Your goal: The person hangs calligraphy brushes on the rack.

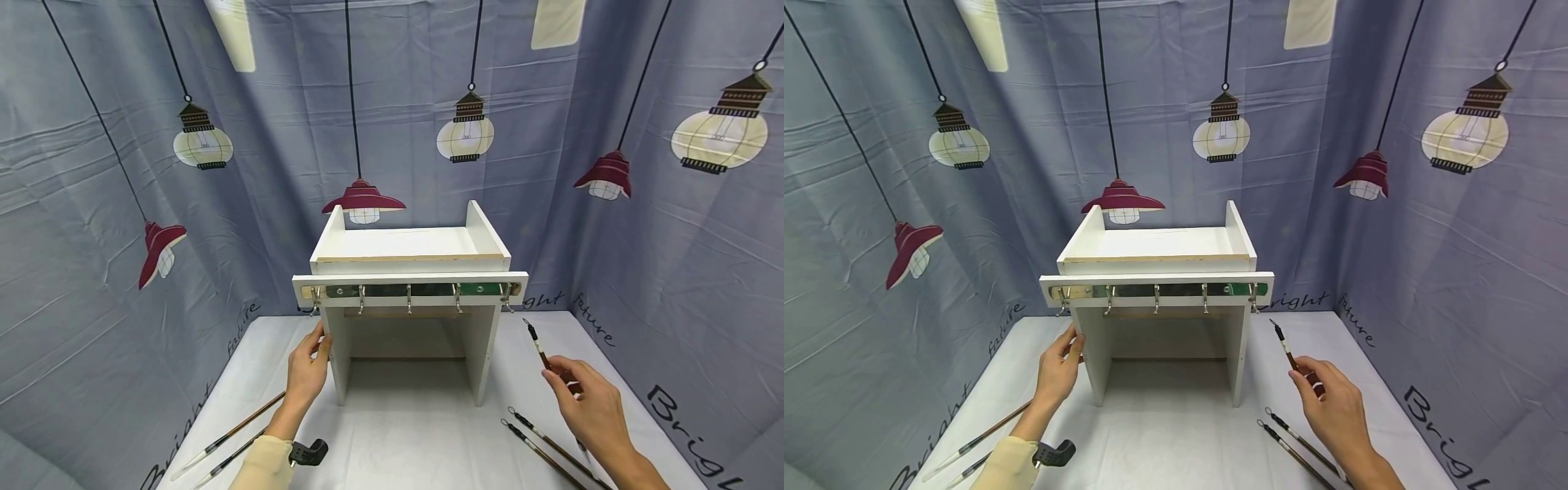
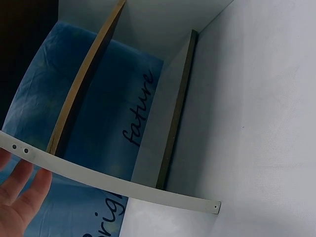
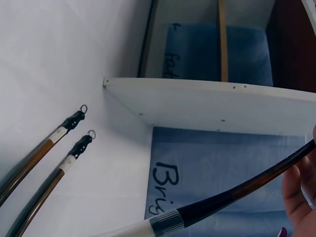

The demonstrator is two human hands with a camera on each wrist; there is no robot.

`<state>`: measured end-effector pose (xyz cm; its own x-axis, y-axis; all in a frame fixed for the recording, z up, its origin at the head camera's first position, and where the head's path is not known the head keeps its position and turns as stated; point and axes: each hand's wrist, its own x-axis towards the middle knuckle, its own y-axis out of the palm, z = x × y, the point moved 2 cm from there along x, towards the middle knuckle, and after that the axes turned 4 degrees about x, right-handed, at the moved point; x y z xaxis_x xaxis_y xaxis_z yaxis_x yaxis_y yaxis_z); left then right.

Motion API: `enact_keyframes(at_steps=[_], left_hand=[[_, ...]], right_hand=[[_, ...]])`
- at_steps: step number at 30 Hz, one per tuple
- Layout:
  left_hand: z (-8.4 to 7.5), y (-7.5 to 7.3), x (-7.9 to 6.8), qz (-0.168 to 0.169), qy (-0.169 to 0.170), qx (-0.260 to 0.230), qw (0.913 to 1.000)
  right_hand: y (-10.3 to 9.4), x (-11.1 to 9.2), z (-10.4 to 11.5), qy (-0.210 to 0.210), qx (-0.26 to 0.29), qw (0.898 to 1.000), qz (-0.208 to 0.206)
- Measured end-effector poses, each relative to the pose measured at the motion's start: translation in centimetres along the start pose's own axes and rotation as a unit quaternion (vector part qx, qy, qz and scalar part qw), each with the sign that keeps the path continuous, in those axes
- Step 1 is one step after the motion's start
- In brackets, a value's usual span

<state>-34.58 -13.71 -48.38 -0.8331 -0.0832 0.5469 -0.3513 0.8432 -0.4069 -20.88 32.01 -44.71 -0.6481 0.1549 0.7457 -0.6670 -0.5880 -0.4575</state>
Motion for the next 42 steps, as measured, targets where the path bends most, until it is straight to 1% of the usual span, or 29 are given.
enact_keyframes(at_steps=[6, 12, 16, 20, 23, 27, 32, 42], left_hand=[[-0.3, 0.0, 0.0, -0.002, 0.006, 0.004, 1.0], [-0.5, -0.2, -0.1, 0.01, -0.012, 0.001, 0.9999], [-0.5, -0.2, -0.1, 0.012, -0.014, 0.001, 0.9998], [-0.4, -0.2, -0.1, 0.009, -0.012, 0.005, 0.9999], [-0.4, -0.2, -0.1, 0.009, -0.004, 0.006, 0.9999], [-0.5, -0.1, 0.0, 0.008, 0.0, 0.006, 1.0], [-0.4, -0.1, -0.1, 0.006, -0.007, 0.006, 0.9999], [-0.4, -0.1, -0.2, 0.005, -0.003, 0.003, 1.0]], right_hand=[[-0.3, 0.1, 0.7, 0.006, 0.003, 1.0, -0.007], [-0.4, 0.1, 1.6, -0.002, 0.031, 0.999, -0.018], [-0.4, 0.2, 2.3, -0.002, 0.042, 0.999, -0.021], [-0.2, 0.3, 2.7, 0.008, 0.041, 0.999, -0.014], [-0.1, 0.2, 2.9, 0.015, 0.037, 0.999, -0.007], [0.1, 0.3, 3.2, 0.022, 0.044, 0.999, -0.001], [0.5, 0.4, 3.4, 0.019, 0.056, 0.998, 0.01], [1.1, 0.4, 3.8, 0.019, 0.059, 0.998, 0.017]])
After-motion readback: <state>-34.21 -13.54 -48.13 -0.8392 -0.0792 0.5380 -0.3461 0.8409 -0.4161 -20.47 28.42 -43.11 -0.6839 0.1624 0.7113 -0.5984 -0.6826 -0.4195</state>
